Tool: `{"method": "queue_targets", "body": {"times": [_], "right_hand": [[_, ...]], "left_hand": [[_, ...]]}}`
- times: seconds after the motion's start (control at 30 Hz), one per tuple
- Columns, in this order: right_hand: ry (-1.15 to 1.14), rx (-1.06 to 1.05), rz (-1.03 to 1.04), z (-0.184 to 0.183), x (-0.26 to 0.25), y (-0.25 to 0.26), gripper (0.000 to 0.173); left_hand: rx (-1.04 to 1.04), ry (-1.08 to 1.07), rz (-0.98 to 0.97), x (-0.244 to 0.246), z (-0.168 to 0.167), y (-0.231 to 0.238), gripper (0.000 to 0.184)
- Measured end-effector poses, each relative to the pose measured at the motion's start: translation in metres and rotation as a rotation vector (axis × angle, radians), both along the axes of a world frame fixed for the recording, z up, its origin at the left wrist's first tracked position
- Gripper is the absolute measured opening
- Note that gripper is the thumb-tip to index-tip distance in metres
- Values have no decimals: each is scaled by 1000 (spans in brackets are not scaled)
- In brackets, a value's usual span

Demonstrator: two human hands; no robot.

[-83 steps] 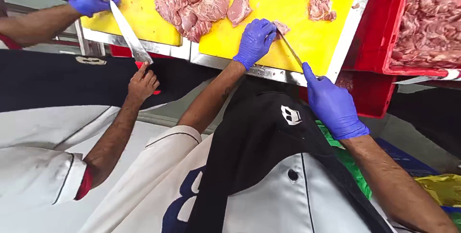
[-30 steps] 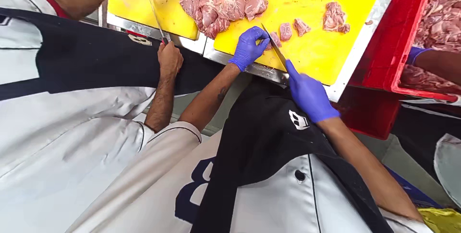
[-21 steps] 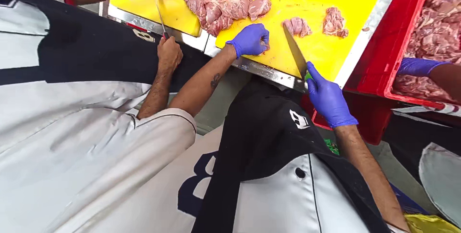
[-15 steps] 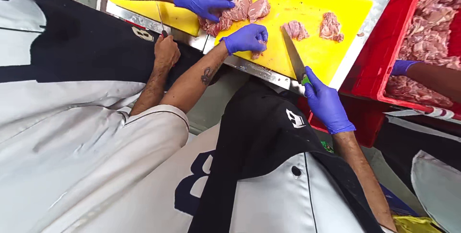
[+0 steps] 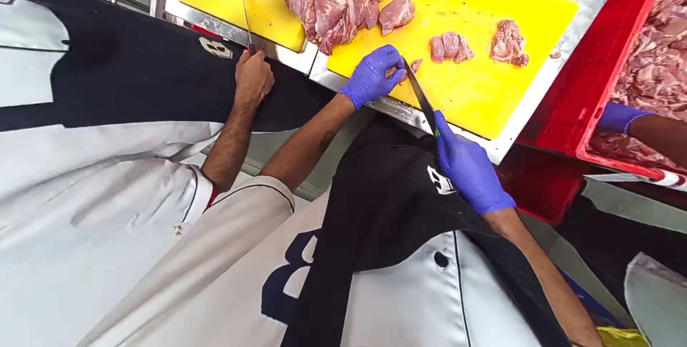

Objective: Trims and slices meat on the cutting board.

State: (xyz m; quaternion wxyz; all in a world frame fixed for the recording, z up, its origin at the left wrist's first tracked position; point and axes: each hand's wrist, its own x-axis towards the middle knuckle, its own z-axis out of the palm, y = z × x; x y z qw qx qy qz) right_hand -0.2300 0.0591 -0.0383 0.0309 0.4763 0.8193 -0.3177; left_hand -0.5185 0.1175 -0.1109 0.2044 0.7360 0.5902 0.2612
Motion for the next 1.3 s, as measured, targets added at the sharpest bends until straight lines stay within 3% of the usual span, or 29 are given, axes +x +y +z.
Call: {"method": "queue_targets", "body": {"times": [0.2,0.37,0.43,0.57,0.6,0.77,0.8,0.93,1.07,1.17,1.23,1.3], "right_hand": [[112,9,-82,-34,-50,36,55],[42,-106,-36,-16,29,-12,53],[78,-168,-55,-3,53,-19,51],[189,-184,-231,19,82,-17,50],[222,-173,-297,21,88,-16,50],[308,-140,-555,22,108,-12,51],[320,-146,-588,22,110,-14,51],[341,-151,-659,18,108,-23,52],[362,-110,-652,6,106,-35,52],[372,-95,-675,0,103,-43,51],[383,-100,-667,-4,101,-43,51],[379,-98,-650,-6,96,-40,50]], "left_hand": [[-31,75,4,5,1,-4,27],[-79,101,219,-11,5,18,24],[-212,-18,321,-17,14,29,26],[-481,-531,378,-4,32,54,29],[-490,-512,360,5,32,63,34],[-412,-21,150,87,31,96,71],[-396,78,103,104,30,99,71],[-386,296,-119,137,27,105,40],[-422,174,-442,119,33,111,29],[-594,-230,-556,98,64,139,30],[-441,-422,-379,83,80,178,45],[-169,-411,33,71,90,224,61]]}}
